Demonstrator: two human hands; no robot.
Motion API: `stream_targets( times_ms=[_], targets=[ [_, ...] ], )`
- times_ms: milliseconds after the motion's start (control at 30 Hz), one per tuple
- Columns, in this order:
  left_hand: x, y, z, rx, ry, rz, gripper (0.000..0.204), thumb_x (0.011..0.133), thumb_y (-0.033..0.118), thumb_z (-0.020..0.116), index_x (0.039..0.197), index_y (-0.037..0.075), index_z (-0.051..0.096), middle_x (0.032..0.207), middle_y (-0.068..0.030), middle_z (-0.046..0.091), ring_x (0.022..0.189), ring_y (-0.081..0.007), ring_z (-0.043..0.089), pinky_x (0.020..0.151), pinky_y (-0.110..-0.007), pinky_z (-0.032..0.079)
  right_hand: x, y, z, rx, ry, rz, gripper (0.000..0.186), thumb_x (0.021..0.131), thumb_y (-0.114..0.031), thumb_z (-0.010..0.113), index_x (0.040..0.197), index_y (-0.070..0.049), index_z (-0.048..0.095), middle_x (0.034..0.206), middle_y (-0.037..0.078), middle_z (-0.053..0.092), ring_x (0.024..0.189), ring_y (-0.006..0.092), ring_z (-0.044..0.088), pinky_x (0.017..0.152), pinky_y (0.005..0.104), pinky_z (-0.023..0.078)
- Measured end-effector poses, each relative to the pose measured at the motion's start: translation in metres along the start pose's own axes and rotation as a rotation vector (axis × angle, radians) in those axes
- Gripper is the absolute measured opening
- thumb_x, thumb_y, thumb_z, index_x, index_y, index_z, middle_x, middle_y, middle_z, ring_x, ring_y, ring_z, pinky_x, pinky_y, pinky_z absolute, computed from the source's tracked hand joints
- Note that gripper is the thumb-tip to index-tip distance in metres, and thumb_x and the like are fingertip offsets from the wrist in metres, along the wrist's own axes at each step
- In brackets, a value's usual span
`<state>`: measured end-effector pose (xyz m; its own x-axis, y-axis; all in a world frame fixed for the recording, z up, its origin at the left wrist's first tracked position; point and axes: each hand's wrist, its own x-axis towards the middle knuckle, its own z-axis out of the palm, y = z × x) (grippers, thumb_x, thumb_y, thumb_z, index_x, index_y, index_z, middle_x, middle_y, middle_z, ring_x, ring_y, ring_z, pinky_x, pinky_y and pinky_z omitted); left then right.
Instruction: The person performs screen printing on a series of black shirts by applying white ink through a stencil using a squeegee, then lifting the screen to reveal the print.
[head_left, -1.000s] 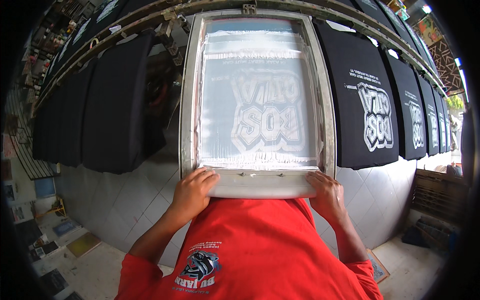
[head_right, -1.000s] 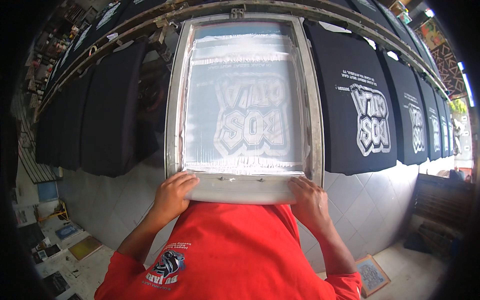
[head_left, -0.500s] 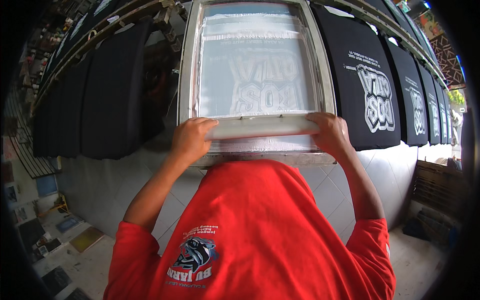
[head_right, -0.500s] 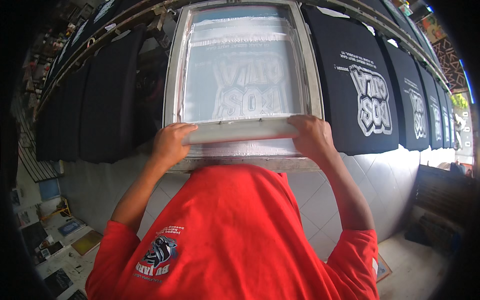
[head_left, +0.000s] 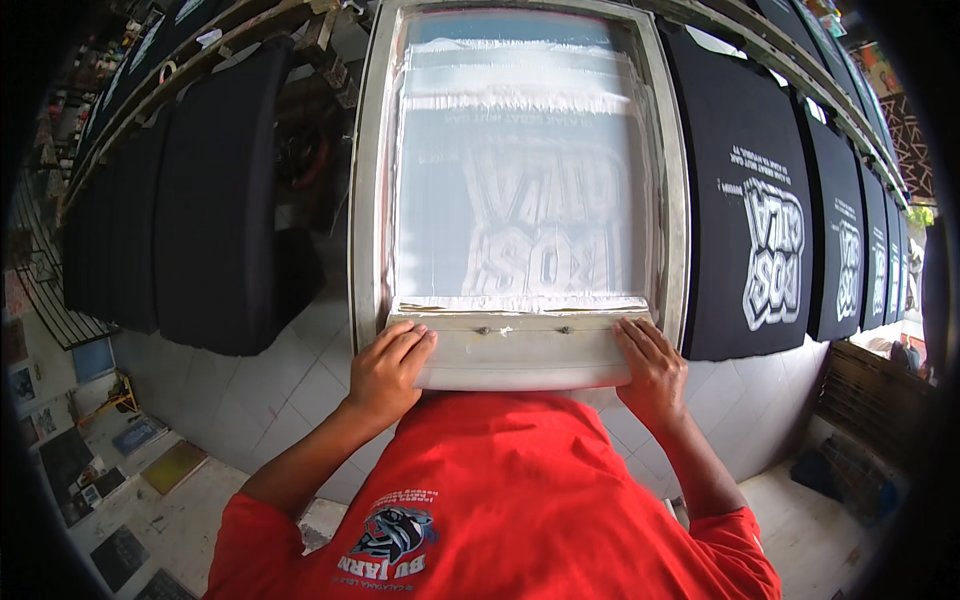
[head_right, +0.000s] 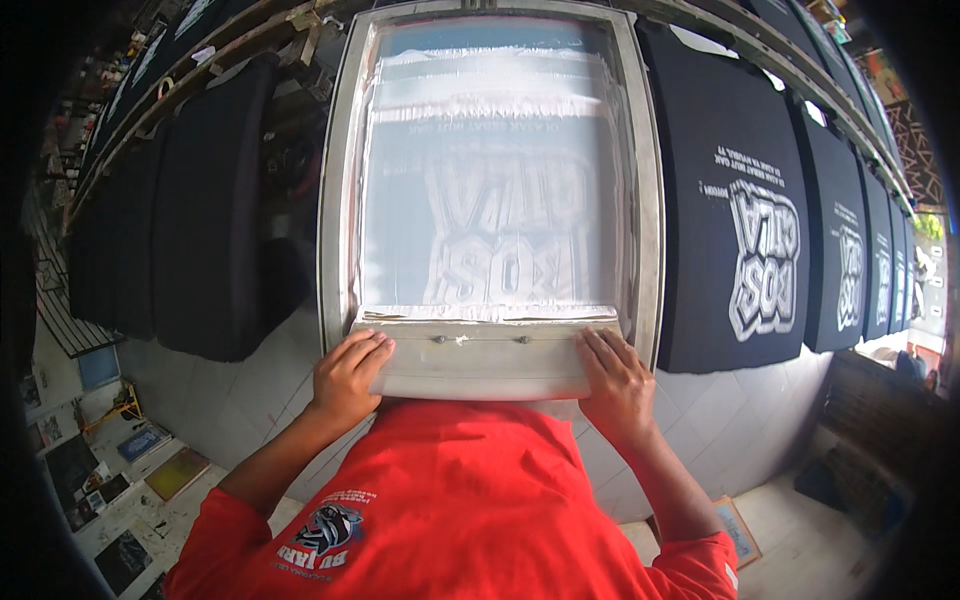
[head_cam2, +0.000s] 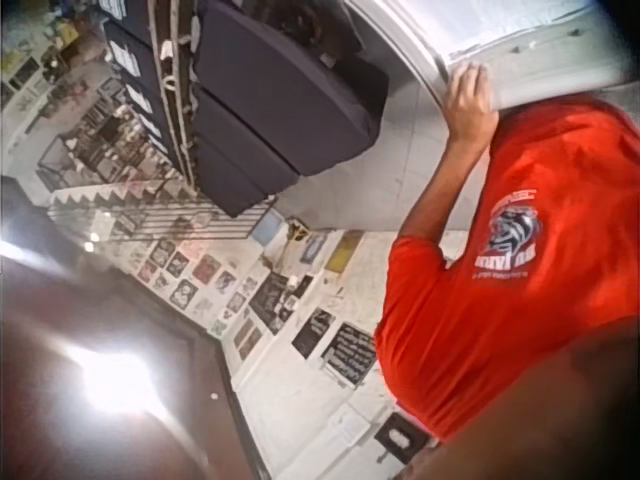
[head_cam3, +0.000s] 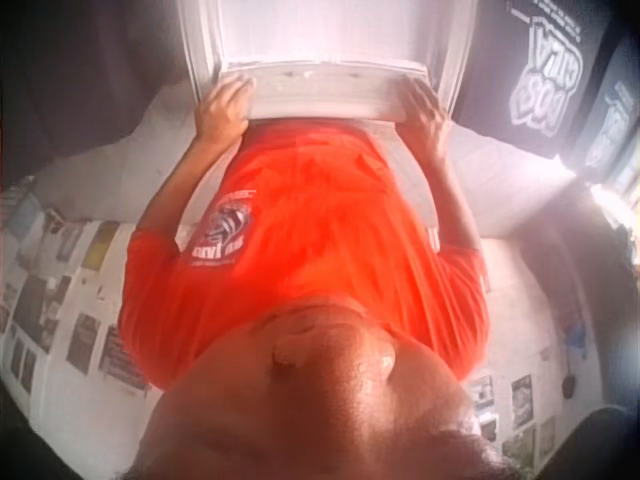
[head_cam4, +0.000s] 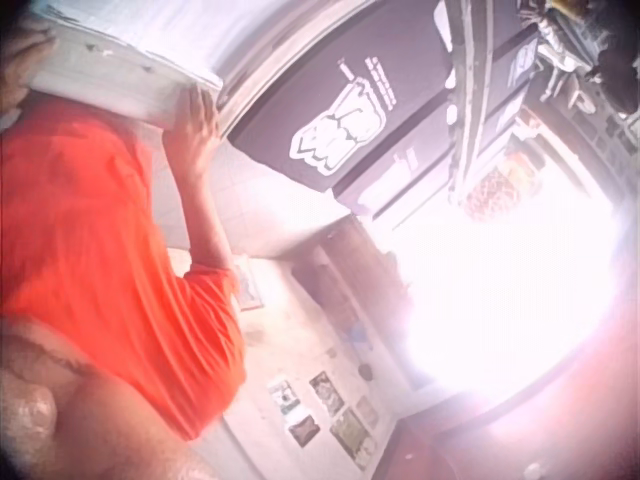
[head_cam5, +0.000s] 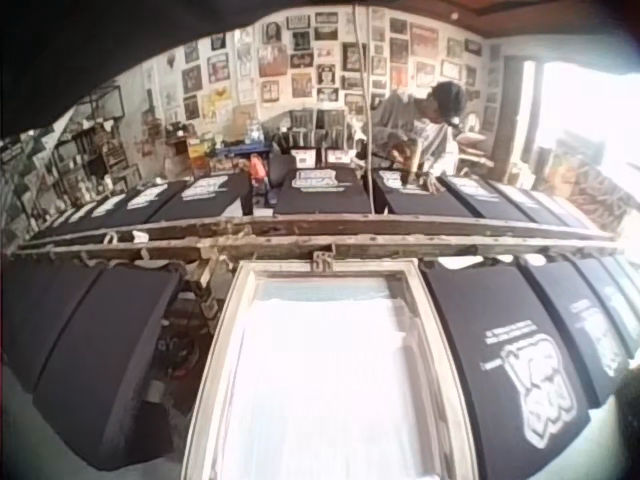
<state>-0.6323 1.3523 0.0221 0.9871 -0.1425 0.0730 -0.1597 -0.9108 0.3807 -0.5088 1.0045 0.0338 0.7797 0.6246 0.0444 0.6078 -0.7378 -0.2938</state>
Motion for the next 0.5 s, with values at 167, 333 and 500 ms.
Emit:
stream_targets(
  times_ms=[167, 333, 500],
  targets=[
    [0.063, -0.031, -0.007, 0.009, 0.012, 0.011, 0.052, 0.058, -0.007, 0.068, 0.109, 0.002, 0.07, 0.109, -0.0126, 0.069, 0.109, -0.0286, 0.065, 0.091, -0.036, 0.055, 0.063, 0.029, 0.0, 0.004, -0.005, -0.036, 0.054, 0.06, 0.003, 0.066, 0.114, -0.005, 0.069, 0.118, 0.01, 0.069, 0.112, 0.0283, 0.064, 0.094, 0.0387, 0.053],
    [0.13, -0.072, -0.01, 0.051, 0.022, 0.011, 0.059, 0.058, -0.005, 0.069, 0.115, 0.006, 0.069, 0.114, -0.0113, 0.068, 0.11, -0.0281, 0.065, 0.089, -0.036, 0.056, 0.136, 0.065, 0.007, -0.023, 0.045, -0.083, 0.055, 0.061, 0.005, 0.066, 0.114, -0.007, 0.069, 0.121, 0.009, 0.069, 0.114, 0.0269, 0.065, 0.093, 0.0369, 0.055],
    [0.209, -0.121, -0.008, 0.136, 0.065, 0.019, 0.065, 0.058, -0.001, 0.071, 0.121, 0.014, 0.068, 0.119, -0.0079, 0.068, 0.106, -0.0279, 0.067, 0.085, -0.037, 0.057, 0.219, 0.098, 0.012, -0.056, 0.136, -0.1, 0.051, 0.064, 0.005, 0.065, 0.113, -0.01, 0.069, 0.113, 0.008, 0.071, 0.105, 0.0265, 0.068, 0.085, 0.0365, 0.058]
  ],
)
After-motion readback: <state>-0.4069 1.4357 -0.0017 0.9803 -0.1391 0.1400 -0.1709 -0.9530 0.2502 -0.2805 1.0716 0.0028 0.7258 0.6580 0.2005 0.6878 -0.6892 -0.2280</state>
